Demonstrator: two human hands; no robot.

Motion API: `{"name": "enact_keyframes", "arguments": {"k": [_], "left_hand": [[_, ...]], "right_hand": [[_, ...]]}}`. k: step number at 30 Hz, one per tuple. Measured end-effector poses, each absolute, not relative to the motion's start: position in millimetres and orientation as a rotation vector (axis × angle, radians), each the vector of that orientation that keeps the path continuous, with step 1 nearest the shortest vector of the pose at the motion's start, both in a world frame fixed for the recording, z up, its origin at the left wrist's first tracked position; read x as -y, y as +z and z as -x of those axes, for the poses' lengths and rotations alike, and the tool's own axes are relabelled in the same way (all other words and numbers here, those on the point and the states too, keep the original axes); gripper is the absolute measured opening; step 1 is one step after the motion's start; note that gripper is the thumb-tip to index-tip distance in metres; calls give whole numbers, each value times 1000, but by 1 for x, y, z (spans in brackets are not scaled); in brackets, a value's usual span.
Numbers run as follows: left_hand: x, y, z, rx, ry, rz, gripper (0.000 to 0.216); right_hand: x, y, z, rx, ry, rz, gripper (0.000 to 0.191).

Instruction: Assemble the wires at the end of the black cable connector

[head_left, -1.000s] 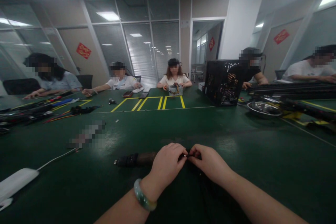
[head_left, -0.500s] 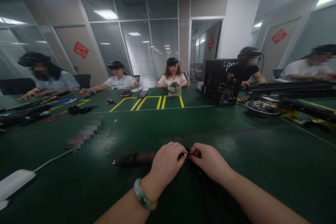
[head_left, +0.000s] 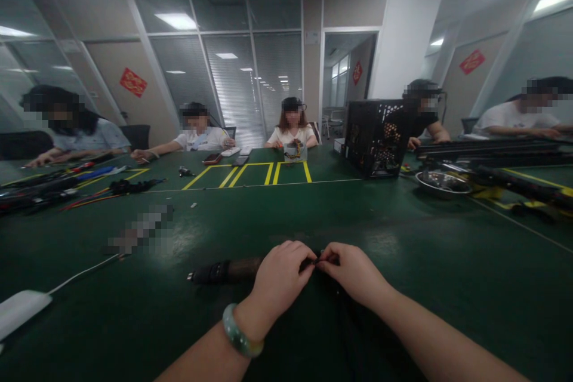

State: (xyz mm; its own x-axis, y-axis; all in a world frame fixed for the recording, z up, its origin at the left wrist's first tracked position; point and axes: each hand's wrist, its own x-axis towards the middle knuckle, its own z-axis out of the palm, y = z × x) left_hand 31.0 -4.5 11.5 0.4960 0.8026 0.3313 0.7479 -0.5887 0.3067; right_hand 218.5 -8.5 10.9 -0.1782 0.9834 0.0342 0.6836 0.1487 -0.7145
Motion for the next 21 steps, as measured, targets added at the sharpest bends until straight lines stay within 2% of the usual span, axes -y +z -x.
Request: {"name": "enact_keyframes", "arguments": {"k": [13,21], "left_hand": [[6,13,-30,-1350,683,-2580,8],[4,9,-29,-1338,689,-2589,9]], "right_hand": [[5,2,-217,1860,947,1532,14],[4,1,-218,1949,841,1539,15]]}}
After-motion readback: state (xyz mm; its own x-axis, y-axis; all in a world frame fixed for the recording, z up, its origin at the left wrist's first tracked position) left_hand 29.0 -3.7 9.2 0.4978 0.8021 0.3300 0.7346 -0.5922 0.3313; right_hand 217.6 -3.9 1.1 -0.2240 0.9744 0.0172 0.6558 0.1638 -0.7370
